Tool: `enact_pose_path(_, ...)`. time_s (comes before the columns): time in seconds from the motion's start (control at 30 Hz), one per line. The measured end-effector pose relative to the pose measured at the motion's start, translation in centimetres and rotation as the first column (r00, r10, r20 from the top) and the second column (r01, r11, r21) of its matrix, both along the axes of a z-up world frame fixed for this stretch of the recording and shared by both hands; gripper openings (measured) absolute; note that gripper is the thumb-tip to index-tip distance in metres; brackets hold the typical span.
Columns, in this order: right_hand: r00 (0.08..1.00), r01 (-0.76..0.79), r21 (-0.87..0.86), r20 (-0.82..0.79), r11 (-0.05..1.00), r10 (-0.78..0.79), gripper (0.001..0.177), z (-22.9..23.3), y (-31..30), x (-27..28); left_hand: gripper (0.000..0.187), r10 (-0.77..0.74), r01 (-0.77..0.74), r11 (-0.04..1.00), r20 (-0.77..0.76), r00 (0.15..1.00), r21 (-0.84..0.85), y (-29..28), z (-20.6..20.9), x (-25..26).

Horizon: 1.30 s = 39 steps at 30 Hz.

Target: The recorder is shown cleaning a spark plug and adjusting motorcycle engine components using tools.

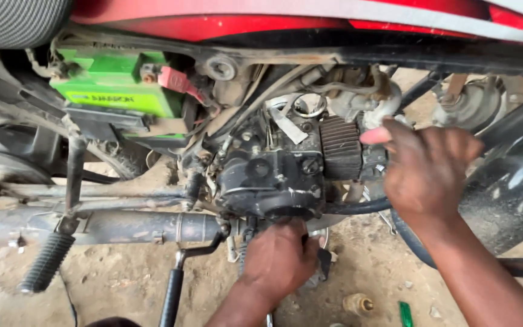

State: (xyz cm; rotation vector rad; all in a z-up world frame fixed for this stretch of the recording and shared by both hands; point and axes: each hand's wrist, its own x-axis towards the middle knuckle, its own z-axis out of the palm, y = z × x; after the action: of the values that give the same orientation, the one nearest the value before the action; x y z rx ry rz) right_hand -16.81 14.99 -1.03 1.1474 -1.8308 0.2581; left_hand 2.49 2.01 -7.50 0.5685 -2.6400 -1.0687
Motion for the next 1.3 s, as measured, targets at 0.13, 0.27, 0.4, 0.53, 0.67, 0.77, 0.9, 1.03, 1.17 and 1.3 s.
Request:
enact_pose_path(0.13,0.939,0.089,0.224,0.306,0.971,-0.157,0.033,0.7,1.7,-0.2,0.030,-0.023,0.008,0.996,0.166,0.986,0.090,0.4,1.0,-0.4)
enact_pose_path(0.27,0.937,-0.176,0.071,0.317,0.982,0.145,0.024,3.0,2.2,1.3,0.033,0.000,-0.050,0.982,0.265,0.964,0.184,0.2,2.7,-0.5)
enact_pose_path(0.4,0.895,-0.222,0.013,0.400,0.975,0.199,0.029,4.1,4.6,2.0,0.036,-0.033,-0.054,0.919,0.213,0.977,0.392,0.0,1.6,-1.4)
enact_pose_path(0.53,0.859,-0.193,-0.059,0.471,0.979,0.197,0.032,4.9,6.5,2.8,0.030,0.189,0.187,0.183,-0.222,0.957,0.965,-0.4,-0.3,-2.4)
enact_pose_path(0.67,0.825,-0.234,-0.096,0.508,0.968,0.249,0.037,4.4,7.0,2.4,0.032,0.456,0.442,-0.129,-0.343,0.822,0.888,-0.7,3.8,-2.7)
enact_pose_path(0.77,0.815,-0.250,-0.109,0.512,0.962,0.270,0.041,2.6,7.1,1.8,0.029,0.435,0.445,0.055,-0.422,0.795,0.894,1.0,7.4,-3.7)
enact_pose_path(0.9,0.770,-0.104,-0.059,0.627,0.993,0.118,0.056,3.2,6.9,2.5,0.047,0.068,0.410,0.803,-0.751,0.657,0.431,4.6,8.3,-5.6)
enact_pose_path(1.03,0.690,-0.118,-0.087,0.709,0.989,0.144,0.058,3.8,7.3,2.2,0.038,-0.107,-0.075,0.968,-0.663,0.741,-0.241,5.6,8.3,-7.1)
enact_pose_path(1.17,0.614,-0.227,-0.186,0.734,0.956,0.289,0.057,3.1,7.8,1.7,0.036,0.150,0.202,0.633,-0.374,0.915,0.747,4.7,4.6,-10.0)
enact_pose_path(1.3,0.592,-0.188,-0.285,0.731,0.940,0.340,0.057,4.0,8.1,1.6,0.036,0.052,0.351,0.104,-0.358,0.932,0.931,3.7,2.8,-8.1)
